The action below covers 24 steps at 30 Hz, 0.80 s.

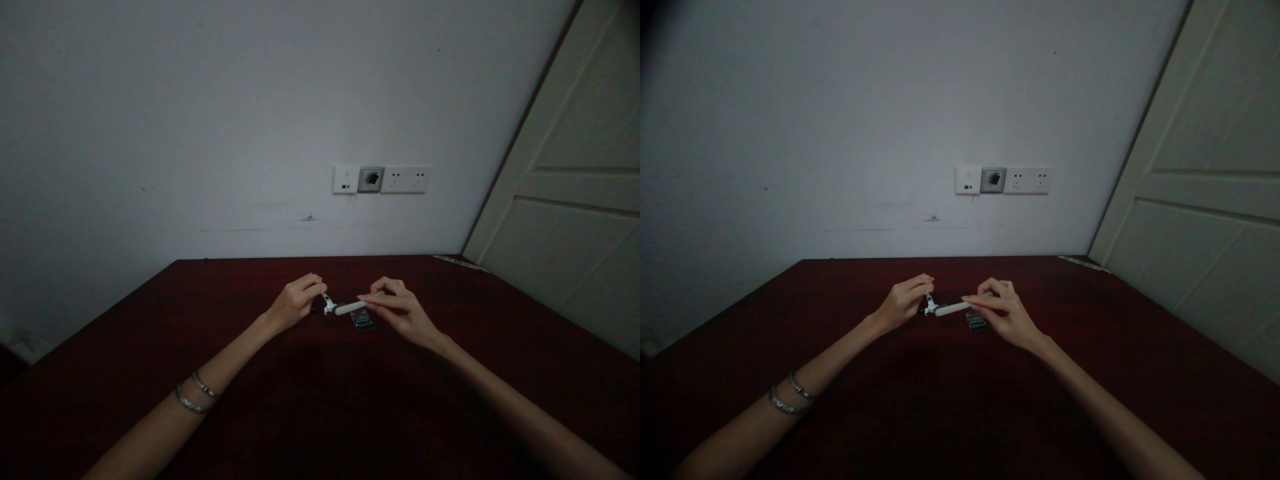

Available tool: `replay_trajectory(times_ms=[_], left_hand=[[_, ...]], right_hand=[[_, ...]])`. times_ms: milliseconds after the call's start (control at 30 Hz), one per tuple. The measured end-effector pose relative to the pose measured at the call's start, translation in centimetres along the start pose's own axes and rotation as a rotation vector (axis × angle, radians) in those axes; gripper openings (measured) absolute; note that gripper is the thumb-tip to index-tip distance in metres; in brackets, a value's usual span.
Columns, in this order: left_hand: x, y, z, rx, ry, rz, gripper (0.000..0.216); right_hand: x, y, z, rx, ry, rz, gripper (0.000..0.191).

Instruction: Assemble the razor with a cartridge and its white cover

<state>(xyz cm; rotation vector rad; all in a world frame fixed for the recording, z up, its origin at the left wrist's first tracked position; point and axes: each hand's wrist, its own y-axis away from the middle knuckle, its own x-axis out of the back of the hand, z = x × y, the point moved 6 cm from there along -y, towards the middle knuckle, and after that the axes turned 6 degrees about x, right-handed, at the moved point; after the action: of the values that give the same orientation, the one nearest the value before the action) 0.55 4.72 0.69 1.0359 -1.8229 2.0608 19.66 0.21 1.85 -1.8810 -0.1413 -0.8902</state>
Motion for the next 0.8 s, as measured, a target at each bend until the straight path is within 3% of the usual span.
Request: replay_trajectory(times_ms=[233, 433, 667, 733, 800], left_hand=[[-0.2, 0.2, -0.1, 0.032, 0.011, -0.013, 0.028], [-0.4, 0.3, -0.5, 0.064, -0.011, -0.006, 0.024], [-0.8, 0.5, -0.6, 0.091, 0.057, -0.049, 0.024], [-0.8, 0.3, -1.1, 0.204, 0.124, -0.045, 0.022], [-1.0, 0.3, -1.9, 0.421, 0.241, -0.044, 0.016]], right_hand=[[0.1, -0.1, -0.3, 0.013, 0.001, 0.016, 0.028], [0.5, 0.5, 1.5, -0.025, 0.048, 0.048, 0.028], [-0.3, 0.2, 0.4, 0.018, 0.012, 0.004, 0.027], [0.0, 0.7, 1.9, -0.027, 0.034, 0.034, 0.025], [0.6, 1.2, 3.7, -0.079, 0.04, 0.08, 0.025]])
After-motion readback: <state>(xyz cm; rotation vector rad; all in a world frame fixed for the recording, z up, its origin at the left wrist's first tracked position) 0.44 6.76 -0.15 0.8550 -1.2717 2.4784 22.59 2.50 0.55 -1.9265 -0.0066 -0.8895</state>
